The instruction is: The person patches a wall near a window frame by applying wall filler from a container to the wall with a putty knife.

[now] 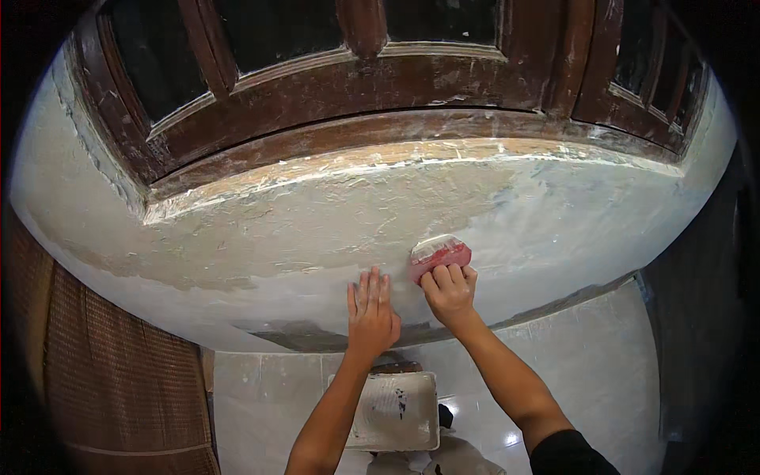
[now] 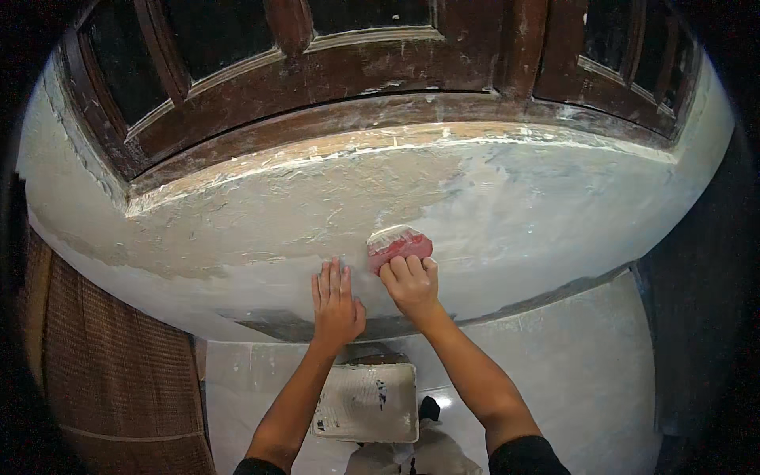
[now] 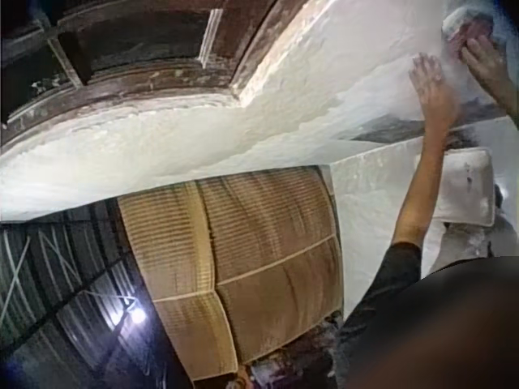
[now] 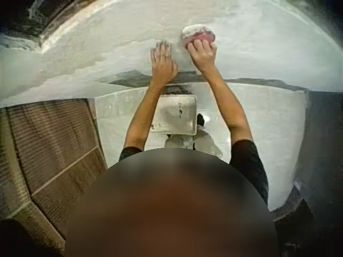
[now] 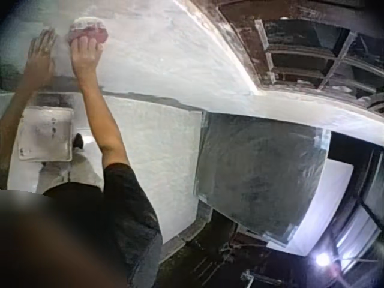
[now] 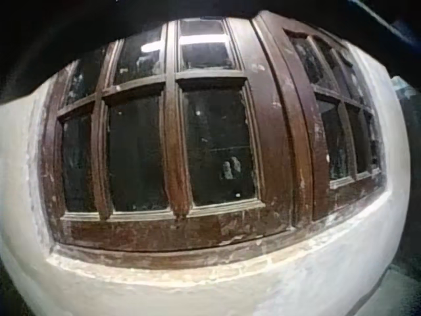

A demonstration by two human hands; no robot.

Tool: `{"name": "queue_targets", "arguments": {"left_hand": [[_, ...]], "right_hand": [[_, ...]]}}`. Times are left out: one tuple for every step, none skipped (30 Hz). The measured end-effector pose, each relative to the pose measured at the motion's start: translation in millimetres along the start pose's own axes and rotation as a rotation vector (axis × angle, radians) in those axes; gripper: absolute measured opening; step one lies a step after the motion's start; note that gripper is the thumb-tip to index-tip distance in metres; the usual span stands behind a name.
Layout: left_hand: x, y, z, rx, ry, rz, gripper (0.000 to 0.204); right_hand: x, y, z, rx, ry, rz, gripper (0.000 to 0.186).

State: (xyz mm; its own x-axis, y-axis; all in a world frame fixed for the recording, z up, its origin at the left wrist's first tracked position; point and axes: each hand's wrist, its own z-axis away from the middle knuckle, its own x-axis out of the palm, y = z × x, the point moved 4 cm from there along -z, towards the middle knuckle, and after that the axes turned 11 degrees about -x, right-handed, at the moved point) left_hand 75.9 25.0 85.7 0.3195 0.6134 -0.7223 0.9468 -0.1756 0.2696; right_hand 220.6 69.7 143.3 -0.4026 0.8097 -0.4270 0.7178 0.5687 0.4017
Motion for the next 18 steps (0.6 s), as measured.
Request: {"name": "queue_targets", "arguments": {"left_hand": [[4,-1,0,-0.001,0.009,0.003,0.072],[6,-1,1,-0.002,0.017,0.007,0.072],[8,-1,1,-0.005,0.018,0.008,0.072],[8,-1,1,0.005,0.023,0.009,0.072],[9,0,0,0.015,0.028,0.01,0.072],[10,-1,0,0.013,0.029,0.011,0.072],[10,-2,0,0.019,0.031,0.01,0.072],[10,-4,1,0.024,0.034,0.01,0.071],[10,-6,1,0.021,0.033,0.006,0.071],[11,-6,1,0.025,0.036,-0.002,0.072],[11,-6,1,0.03,0.04,-0.009,0.073],[11,-5,0,0.029,0.038,-0.008,0.073],[9,-3,-1,0.016,0.022,-0.003,0.074],[8,0,-2,0.004,0.006,0.001,0.075],[8,2,-2,0.008,0.007,0.006,0.075],[6,3,-1,0.001,0.013,0.0,0.076],[4,4,0,-0.005,0.02,-0.004,0.077],[1,6,1,-0.001,0.028,-0.005,0.077]], "right_hand": [[3,1,-1,-0.004,-0.002,-0.002,0.013],[6,2,-2,-0.007,-0.012,0.012,0.013],[8,3,-3,-0.009,-0.022,0.026,0.013],[10,3,-3,-0.012,-0.022,0.024,0.013],[12,3,-2,-0.012,-0.049,0.038,0.012],[14,3,-1,-0.013,-0.075,0.052,0.012],[15,2,-2,-0.014,-0.074,0.046,0.012],[15,1,-4,-0.021,-0.085,0.056,0.012],[16,0,-4,-0.028,-0.097,0.066,0.012],[15,1,-4,-0.028,-0.1,0.066,0.012],[15,2,-3,-0.047,-0.118,0.073,0.012],[15,2,-3,-0.067,-0.137,0.08,0.011],[14,4,-2,-0.066,-0.139,0.084,0.011],[14,5,0,-0.069,-0.156,0.082,0.011],[14,6,1,-0.071,-0.172,0.081,0.01],[12,6,2,-0.073,-0.167,0.084,0.01],[9,5,4,-0.083,-0.17,0.031,0.009],[5,4,7,-0.095,-0.173,-0.021,0.008]]}}
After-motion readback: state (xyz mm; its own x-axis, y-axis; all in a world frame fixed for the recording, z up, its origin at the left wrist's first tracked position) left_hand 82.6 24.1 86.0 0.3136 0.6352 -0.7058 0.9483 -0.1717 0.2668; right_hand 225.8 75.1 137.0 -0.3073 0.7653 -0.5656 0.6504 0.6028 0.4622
